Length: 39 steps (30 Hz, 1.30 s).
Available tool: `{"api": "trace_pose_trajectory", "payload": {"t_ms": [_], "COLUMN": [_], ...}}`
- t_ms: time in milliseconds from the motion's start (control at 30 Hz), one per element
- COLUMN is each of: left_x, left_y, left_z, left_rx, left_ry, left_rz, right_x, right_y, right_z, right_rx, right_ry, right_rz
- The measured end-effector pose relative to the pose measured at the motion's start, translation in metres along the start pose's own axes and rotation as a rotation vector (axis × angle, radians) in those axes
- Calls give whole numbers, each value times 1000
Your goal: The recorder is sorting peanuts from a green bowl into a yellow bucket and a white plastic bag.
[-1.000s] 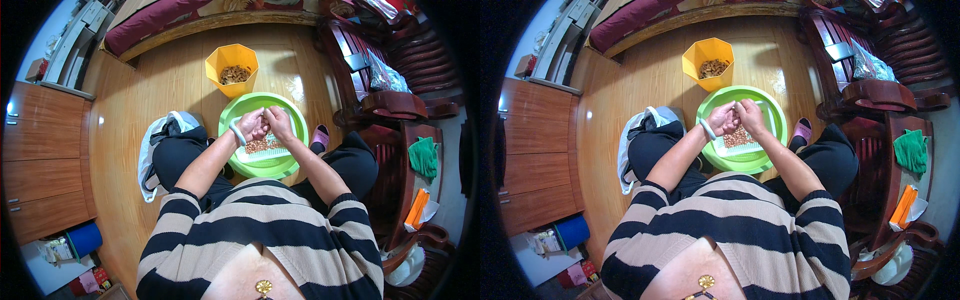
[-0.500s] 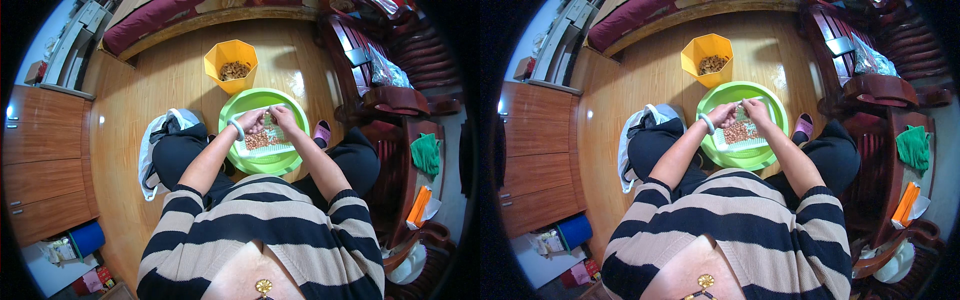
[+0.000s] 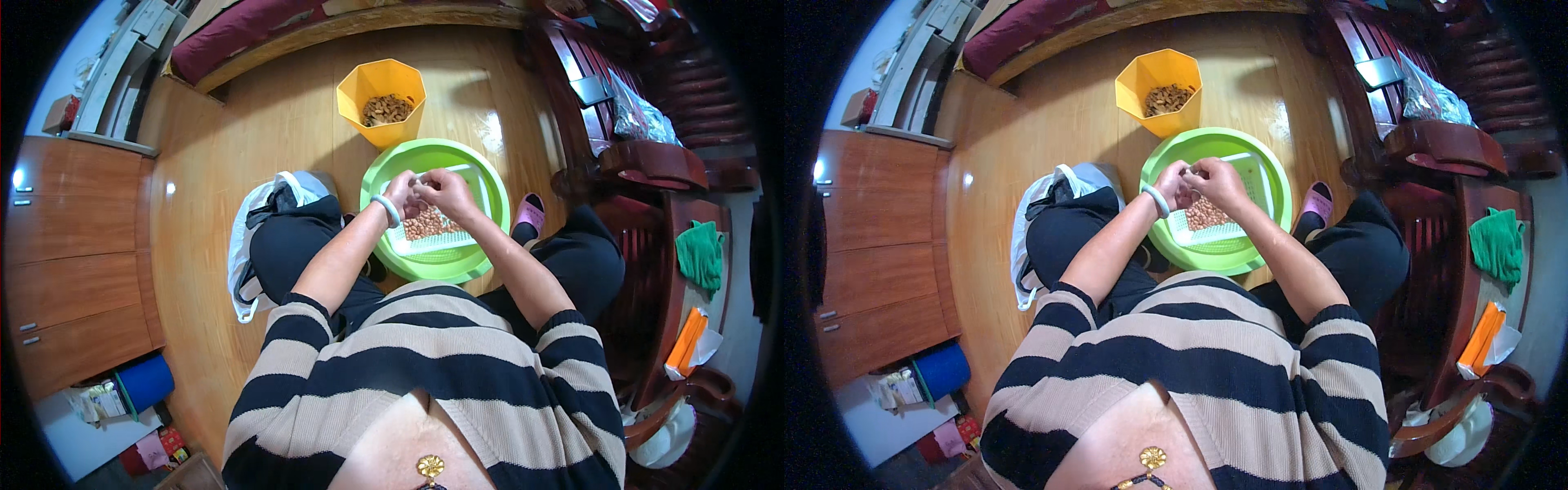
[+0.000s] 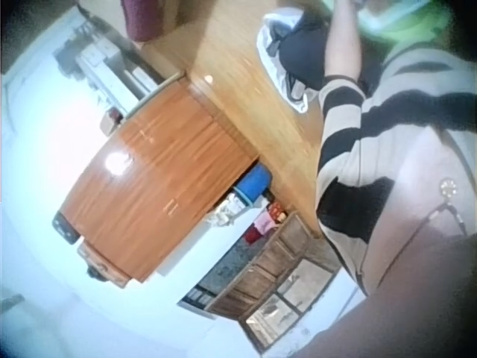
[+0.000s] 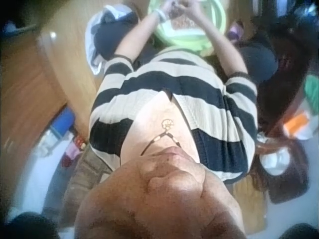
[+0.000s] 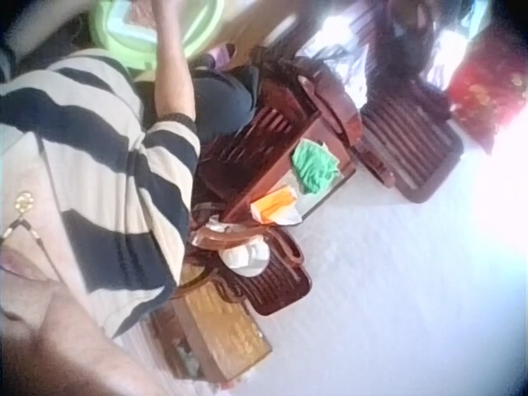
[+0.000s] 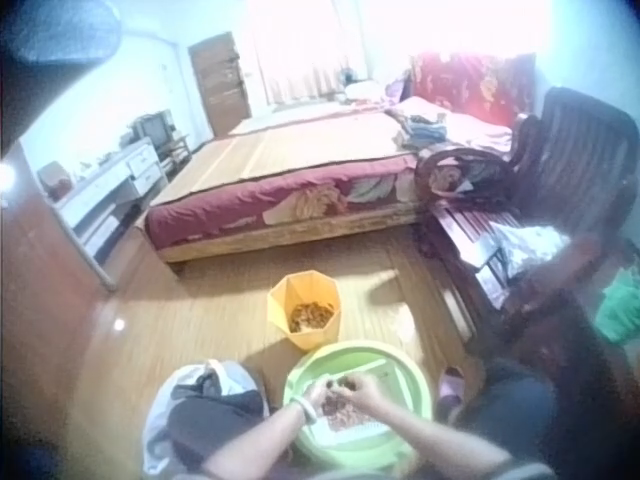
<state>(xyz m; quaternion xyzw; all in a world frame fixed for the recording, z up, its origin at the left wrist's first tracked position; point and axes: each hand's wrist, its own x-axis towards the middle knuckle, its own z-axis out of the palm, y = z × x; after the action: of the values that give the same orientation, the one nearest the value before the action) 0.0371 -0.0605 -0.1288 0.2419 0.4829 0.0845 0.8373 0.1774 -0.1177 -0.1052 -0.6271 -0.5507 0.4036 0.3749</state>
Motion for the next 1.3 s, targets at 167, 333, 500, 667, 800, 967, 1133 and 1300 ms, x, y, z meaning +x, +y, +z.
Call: {"api": "trace_pose_trajectory", "payload": {"t_ms": [167,333,500,667,800,967,1133,1300], "left_x": [15,11,-67,-158,-232,-261,-204,-130], "left_y": [14,96,189,199,124,19,-25,-63], "left_z": [8,-23,12,-80,-140,-183,-209,-278], "left_rx": [-299,-404,-57,316,501,968,1299,1337], "left_ry": [-207,94,324,342,328,466,767,1000], "left_rz": [8,238,363,705,661,242,17,547], "right_x": [10,27,23,19,9,7,8,-4], "right_y": [26,19,41,42,60,64,52,49], "right_z": [-6,-1,-1,6,10,-6,-10,11], "right_rx": [469,477,380,231,202,151,113,140], "right_ry": [176,138,77,-45,-106,-99,-139,-208], "right_rz": [76,197,272,200,220,292,365,354]}}
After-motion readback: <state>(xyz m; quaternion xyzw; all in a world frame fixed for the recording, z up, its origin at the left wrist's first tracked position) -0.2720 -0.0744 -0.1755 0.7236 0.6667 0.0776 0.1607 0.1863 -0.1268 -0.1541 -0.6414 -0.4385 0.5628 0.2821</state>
